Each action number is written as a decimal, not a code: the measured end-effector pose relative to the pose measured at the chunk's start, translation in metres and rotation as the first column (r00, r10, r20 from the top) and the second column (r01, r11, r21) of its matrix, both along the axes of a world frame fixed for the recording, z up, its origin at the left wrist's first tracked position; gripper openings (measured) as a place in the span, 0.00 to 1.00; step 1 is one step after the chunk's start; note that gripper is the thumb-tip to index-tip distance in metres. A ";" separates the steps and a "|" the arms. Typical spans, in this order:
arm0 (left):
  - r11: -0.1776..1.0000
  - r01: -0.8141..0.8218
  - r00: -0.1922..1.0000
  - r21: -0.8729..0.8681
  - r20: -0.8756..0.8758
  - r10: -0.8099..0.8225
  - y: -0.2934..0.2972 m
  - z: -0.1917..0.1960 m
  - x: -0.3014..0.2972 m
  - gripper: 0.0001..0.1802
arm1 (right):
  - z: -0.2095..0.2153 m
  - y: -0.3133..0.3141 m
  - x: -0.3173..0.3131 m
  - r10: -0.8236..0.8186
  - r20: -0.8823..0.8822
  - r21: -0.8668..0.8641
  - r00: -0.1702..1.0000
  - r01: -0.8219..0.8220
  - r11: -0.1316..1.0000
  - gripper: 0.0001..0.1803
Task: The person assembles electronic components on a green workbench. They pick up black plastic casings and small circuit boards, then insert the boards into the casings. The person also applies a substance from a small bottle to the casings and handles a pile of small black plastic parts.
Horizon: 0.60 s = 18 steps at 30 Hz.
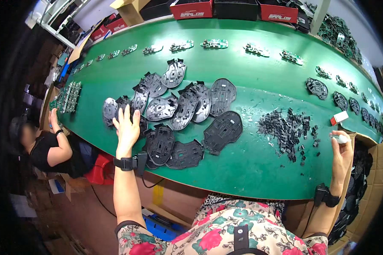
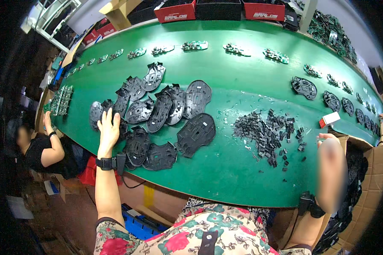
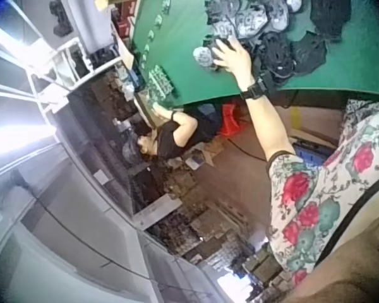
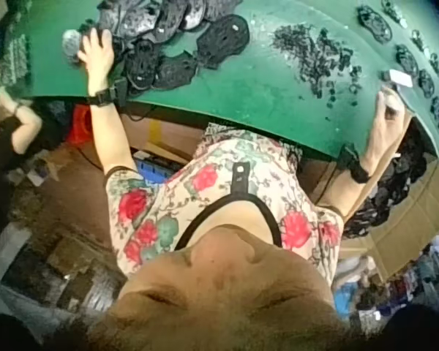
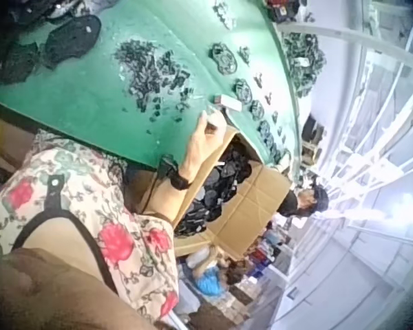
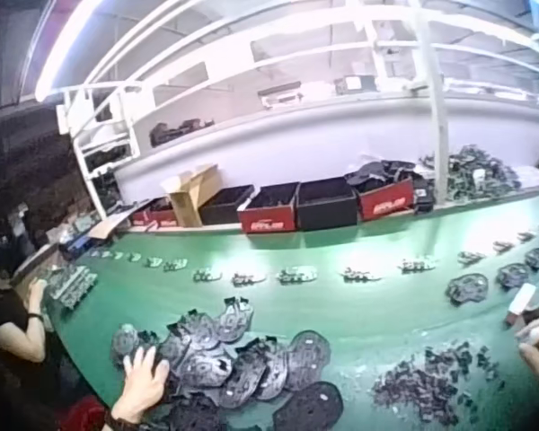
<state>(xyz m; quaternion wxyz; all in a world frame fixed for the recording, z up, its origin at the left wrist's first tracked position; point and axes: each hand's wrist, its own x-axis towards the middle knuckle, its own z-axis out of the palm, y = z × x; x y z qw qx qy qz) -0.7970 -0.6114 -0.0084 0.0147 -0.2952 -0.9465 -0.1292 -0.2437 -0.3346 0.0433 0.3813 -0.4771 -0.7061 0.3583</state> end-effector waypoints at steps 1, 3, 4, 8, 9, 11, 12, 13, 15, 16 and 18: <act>0.998 0.043 0.999 0.044 -0.033 -0.041 0.002 -0.003 0.002 0.37 | 0.007 -0.004 -0.013 0.060 -0.051 0.013 0.997 -0.059 0.998 0.11; 0.991 0.053 0.996 0.126 -0.072 -0.044 0.004 -0.001 0.008 0.35 | 0.009 -0.012 -0.042 0.135 -0.131 -0.045 0.982 -0.142 0.989 0.12; 0.993 0.038 0.986 0.111 -0.163 -0.020 -0.001 0.002 0.001 0.35 | 0.010 -0.015 -0.060 0.224 -0.123 -0.047 0.967 -0.231 0.972 0.13; 0.878 -0.067 0.911 0.473 -0.330 0.247 -0.023 0.024 -0.022 0.25 | 0.016 -0.036 -0.123 0.491 -0.012 0.020 0.871 -0.491 0.871 0.15; 0.880 -0.084 0.911 0.468 -0.322 0.258 -0.033 0.028 -0.030 0.24 | 0.015 -0.040 -0.133 0.493 -0.022 -0.012 0.870 -0.494 0.870 0.16; 0.891 -0.141 0.930 0.431 -0.251 0.269 -0.058 0.026 -0.043 0.27 | 0.026 -0.042 -0.153 0.552 0.162 0.133 0.818 -0.573 0.809 0.17; 0.897 -0.242 0.924 0.371 -0.194 0.330 -0.065 0.026 -0.040 0.29 | 0.029 -0.043 -0.163 0.586 0.192 0.154 0.787 -0.614 0.774 0.18; 0.894 -0.332 0.910 0.302 -0.147 0.388 -0.073 0.025 -0.037 0.31 | 0.029 -0.042 -0.171 0.616 0.217 0.175 0.757 -0.652 0.738 0.18; 0.908 -0.379 0.921 0.178 -0.018 0.389 -0.087 0.007 -0.045 0.36 | 0.017 -0.040 -0.184 0.632 0.185 0.156 0.752 -0.658 0.737 0.19; 0.910 -0.371 0.928 0.186 0.036 0.371 -0.088 -0.004 -0.040 0.37 | 0.014 -0.040 -0.186 0.627 0.174 0.059 0.760 -0.643 0.763 0.19; 0.932 -0.336 0.941 0.137 0.019 0.337 -0.071 -0.017 -0.016 0.40 | 0.014 -0.039 -0.190 0.620 0.183 -0.085 0.763 -0.616 0.783 0.19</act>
